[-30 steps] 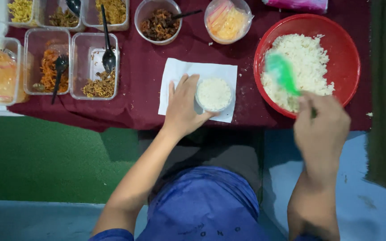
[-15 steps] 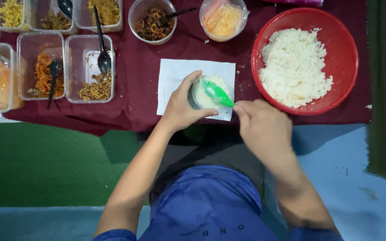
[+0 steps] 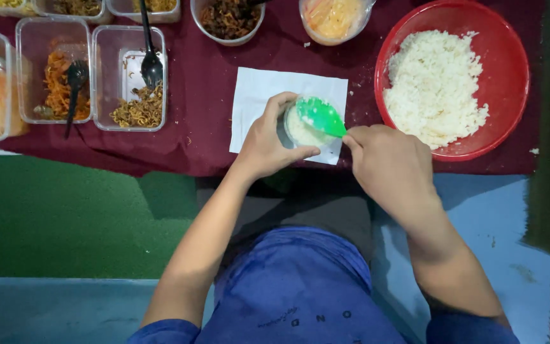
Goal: Scooping rice into a mold and transferring various toppings into a small plastic bag using a spoon.
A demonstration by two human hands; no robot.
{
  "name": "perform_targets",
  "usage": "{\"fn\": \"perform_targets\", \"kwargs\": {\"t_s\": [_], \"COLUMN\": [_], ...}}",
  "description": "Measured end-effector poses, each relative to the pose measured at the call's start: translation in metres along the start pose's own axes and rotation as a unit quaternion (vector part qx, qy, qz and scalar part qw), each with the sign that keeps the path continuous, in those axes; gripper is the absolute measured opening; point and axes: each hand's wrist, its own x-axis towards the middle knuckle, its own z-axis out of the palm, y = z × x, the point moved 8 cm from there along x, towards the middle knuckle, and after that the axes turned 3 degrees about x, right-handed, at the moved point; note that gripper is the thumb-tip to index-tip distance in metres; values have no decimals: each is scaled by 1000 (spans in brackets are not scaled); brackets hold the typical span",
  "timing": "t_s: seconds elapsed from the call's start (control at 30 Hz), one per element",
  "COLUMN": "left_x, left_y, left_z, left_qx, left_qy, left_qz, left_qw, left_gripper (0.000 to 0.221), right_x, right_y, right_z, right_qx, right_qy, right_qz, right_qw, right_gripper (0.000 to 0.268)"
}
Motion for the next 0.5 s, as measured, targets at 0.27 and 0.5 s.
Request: {"fn": "perform_targets", "kwargs": {"t_s": [0.27,0.5], "left_x": [1,0], "left_y": [-3,2], "left_z": [-1,0], "left_qx": [18,25], "left_qy": [-13,-27], "left_qz": [8,48], "left_qw": [1000,998], "left_gripper": [98,96], "right_x": [11,23], "right_y": [0,-1], "right_z": [-17,-12], "right_qx": [-40,-132], "right_qy": [-37,-33], "right_qz": [-40,-77], "right_qw": [998,988], "right_gripper": [22,19]}}
